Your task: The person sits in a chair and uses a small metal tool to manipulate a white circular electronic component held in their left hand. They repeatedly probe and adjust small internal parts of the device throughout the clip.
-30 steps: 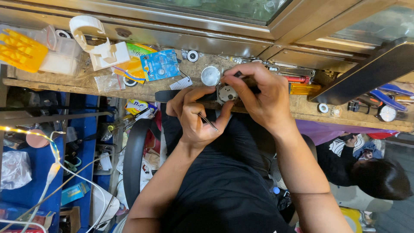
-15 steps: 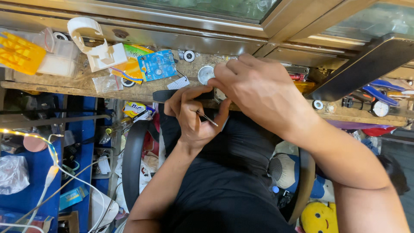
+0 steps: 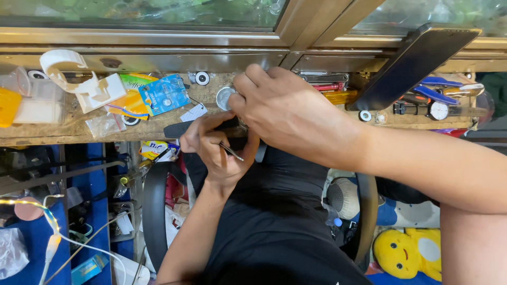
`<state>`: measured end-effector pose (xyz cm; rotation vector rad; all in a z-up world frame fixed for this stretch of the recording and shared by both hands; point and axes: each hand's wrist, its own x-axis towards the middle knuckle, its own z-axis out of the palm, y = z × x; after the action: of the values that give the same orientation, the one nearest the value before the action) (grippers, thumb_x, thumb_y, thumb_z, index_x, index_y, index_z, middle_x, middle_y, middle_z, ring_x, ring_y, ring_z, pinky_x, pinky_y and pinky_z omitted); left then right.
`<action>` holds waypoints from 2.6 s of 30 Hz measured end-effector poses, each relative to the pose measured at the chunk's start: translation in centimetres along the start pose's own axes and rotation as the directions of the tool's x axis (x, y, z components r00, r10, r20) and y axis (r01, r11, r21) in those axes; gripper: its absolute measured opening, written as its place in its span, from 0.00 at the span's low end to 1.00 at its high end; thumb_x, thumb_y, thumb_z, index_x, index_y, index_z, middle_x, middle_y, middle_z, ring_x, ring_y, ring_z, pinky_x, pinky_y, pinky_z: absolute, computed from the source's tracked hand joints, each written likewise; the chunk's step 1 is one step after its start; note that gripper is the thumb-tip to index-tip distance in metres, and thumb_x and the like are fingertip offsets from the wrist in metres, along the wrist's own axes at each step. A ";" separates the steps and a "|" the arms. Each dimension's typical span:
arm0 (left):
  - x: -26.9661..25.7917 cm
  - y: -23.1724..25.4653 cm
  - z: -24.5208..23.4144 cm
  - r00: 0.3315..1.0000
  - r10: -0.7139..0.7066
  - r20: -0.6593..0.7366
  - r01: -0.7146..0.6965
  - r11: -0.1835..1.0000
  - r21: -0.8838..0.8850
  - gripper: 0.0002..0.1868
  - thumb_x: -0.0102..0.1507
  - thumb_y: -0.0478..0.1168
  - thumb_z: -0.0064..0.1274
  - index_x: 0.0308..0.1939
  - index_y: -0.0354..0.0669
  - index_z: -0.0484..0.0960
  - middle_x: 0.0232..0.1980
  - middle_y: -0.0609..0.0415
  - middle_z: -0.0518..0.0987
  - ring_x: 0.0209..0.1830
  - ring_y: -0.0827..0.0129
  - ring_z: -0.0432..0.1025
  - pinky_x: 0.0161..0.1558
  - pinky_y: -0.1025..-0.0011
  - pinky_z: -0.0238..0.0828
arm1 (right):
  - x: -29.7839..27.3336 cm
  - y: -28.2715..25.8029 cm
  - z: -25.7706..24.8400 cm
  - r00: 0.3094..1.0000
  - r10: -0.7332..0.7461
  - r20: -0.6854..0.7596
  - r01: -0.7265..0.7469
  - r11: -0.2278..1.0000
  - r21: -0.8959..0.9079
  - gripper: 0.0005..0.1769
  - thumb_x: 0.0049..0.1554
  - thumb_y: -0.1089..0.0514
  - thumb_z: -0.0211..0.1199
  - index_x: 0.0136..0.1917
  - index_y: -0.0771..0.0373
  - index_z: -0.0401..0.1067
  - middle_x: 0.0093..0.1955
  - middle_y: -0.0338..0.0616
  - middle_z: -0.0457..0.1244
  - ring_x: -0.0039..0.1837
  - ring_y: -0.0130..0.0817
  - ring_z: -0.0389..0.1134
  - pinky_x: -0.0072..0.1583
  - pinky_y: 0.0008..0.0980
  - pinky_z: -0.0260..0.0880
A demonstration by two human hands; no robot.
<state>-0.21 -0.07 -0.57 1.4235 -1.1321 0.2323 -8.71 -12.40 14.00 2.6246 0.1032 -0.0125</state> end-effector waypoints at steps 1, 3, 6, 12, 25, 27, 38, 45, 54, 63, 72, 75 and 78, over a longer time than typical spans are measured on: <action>0.0 0.0 0.0 1.000 0.002 0.001 -0.002 1.000 -0.001 0.26 0.57 0.34 0.68 0.37 0.42 0.59 0.51 0.46 0.77 0.47 0.56 0.73 0.49 0.62 0.67 | 0.1 -0.1 0.2 1.000 0.002 -0.001 -0.002 1.000 -0.001 0.02 0.64 0.54 0.55 0.48 0.51 0.67 0.42 0.34 0.59 0.47 0.34 0.60 0.44 0.29 0.59; 0.0 0.1 -0.2 1.000 -0.004 0.017 0.004 1.000 -0.028 0.26 0.58 0.34 0.66 0.36 0.41 0.57 0.50 0.44 0.76 0.45 0.55 0.71 0.46 0.63 0.65 | 0.3 -0.4 0.6 0.999 0.038 -0.004 -0.038 0.994 0.098 0.04 0.59 0.56 0.59 0.42 0.48 0.68 0.39 0.35 0.61 0.43 0.35 0.62 0.40 0.31 0.60; -0.1 0.0 -0.3 1.000 0.004 0.030 -0.004 1.000 -0.023 0.24 0.58 0.35 0.66 0.37 0.40 0.59 0.51 0.44 0.75 0.50 0.55 0.67 0.48 0.63 0.67 | 0.8 -1.0 0.9 0.996 0.075 0.054 -0.076 0.997 0.005 0.06 0.57 0.56 0.62 0.38 0.45 0.71 0.36 0.35 0.63 0.40 0.34 0.62 0.37 0.29 0.60; -0.4 -0.6 0.0 1.000 0.022 0.013 -0.022 0.999 -0.023 0.21 0.60 0.38 0.60 0.37 0.41 0.59 0.48 0.45 0.73 0.47 0.55 0.66 0.43 0.63 0.67 | 0.9 -1.1 -0.1 0.998 0.057 -0.001 -0.057 0.996 -0.074 0.09 0.66 0.51 0.52 0.45 0.52 0.68 0.39 0.36 0.58 0.41 0.31 0.58 0.39 0.28 0.55; -0.5 -0.3 0.1 1.000 0.007 0.003 -0.007 1.000 -0.013 0.24 0.61 0.34 0.65 0.35 0.41 0.58 0.52 0.48 0.75 0.41 0.58 0.70 0.41 0.64 0.65 | 0.9 -0.2 1.6 0.995 -0.017 0.099 0.010 0.998 0.069 0.04 0.59 0.59 0.62 0.42 0.50 0.74 0.36 0.35 0.65 0.39 0.32 0.65 0.33 0.29 0.64; -0.5 -0.3 0.2 1.000 0.001 -0.023 -0.001 1.000 0.026 0.25 0.57 0.32 0.67 0.33 0.42 0.59 0.50 0.54 0.76 0.43 0.61 0.68 0.42 0.69 0.65 | 1.2 -0.1 1.6 0.991 0.067 0.112 -0.083 0.986 0.143 0.17 0.66 0.45 0.54 0.55 0.59 0.70 0.41 0.45 0.68 0.39 0.40 0.69 0.30 0.34 0.66; -0.9 -0.5 0.2 1.000 -0.010 -0.010 0.010 1.000 0.010 0.25 0.59 0.35 0.67 0.34 0.41 0.59 0.50 0.51 0.76 0.44 0.60 0.66 0.43 0.66 0.65 | 1.8 0.7 1.1 0.964 -0.018 0.264 -0.045 0.971 0.234 0.02 0.58 0.59 0.62 0.43 0.55 0.70 0.31 0.33 0.67 0.32 0.38 0.72 0.30 0.36 0.66; -1.1 -0.8 0.3 1.000 0.004 -0.012 -0.003 0.999 0.034 0.27 0.57 0.34 0.68 0.34 0.42 0.57 0.51 0.49 0.75 0.42 0.58 0.67 0.40 0.64 0.66 | 0.7 0.5 -0.3 0.995 -0.039 0.097 0.028 0.993 0.119 0.10 0.58 0.67 0.59 0.51 0.59 0.62 0.23 0.29 0.57 0.24 0.26 0.64 0.26 0.28 0.56; -0.3 0.0 0.1 0.999 0.032 -0.022 -0.031 0.998 0.060 0.27 0.61 0.38 0.68 0.33 0.41 0.57 0.49 0.51 0.77 0.40 0.59 0.63 0.42 0.66 0.62 | 1.4 1.9 0.5 0.969 -0.068 0.237 -0.059 0.870 0.490 0.08 0.57 0.66 0.60 0.51 0.63 0.66 0.38 0.47 0.68 0.38 0.53 0.73 0.40 0.47 0.71; -0.8 -0.3 0.2 1.000 -0.020 -0.011 0.021 0.999 0.034 0.25 0.59 0.36 0.65 0.33 0.42 0.57 0.51 0.53 0.77 0.44 0.59 0.63 0.45 0.64 0.64 | 2.3 1.1 0.9 0.950 -0.054 0.308 -0.109 0.867 0.486 0.16 0.54 0.66 0.61 0.56 0.68 0.64 0.29 0.46 0.67 0.31 0.56 0.71 0.30 0.49 0.64; -0.4 -0.2 0.2 1.000 0.018 -0.025 -0.017 0.999 0.028 0.27 0.59 0.35 0.68 0.33 0.42 0.57 0.50 0.51 0.77 0.44 0.60 0.67 0.44 0.65 0.65 | 1.8 1.6 0.8 0.966 -0.060 0.250 -0.085 0.845 0.528 0.11 0.54 0.65 0.61 0.51 0.63 0.66 0.38 0.48 0.69 0.38 0.58 0.72 0.38 0.50 0.69; -0.3 0.1 0.1 1.000 0.013 -0.025 -0.011 0.996 0.089 0.27 0.61 0.38 0.67 0.33 0.43 0.57 0.51 0.54 0.79 0.44 0.60 0.62 0.47 0.67 0.63 | 2.5 1.7 1.3 0.940 -0.095 0.327 -0.102 0.839 0.535 0.09 0.52 0.70 0.63 0.47 0.66 0.68 0.32 0.47 0.65 0.32 0.56 0.69 0.34 0.49 0.67; -0.4 -0.1 0.2 0.999 -0.004 -0.037 0.006 0.998 0.057 0.26 0.58 0.37 0.69 0.33 0.43 0.59 0.45 0.55 0.73 0.44 0.61 0.62 0.45 0.67 0.64 | 2.8 1.5 1.7 0.922 -0.058 0.383 -0.177 0.816 0.550 0.08 0.56 0.61 0.64 0.47 0.65 0.67 0.30 0.46 0.65 0.33 0.54 0.69 0.34 0.48 0.66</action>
<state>-0.46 -0.08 -1.02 1.4666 -1.0990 0.2881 -5.78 -14.33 13.22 3.1678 -0.1505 -0.6350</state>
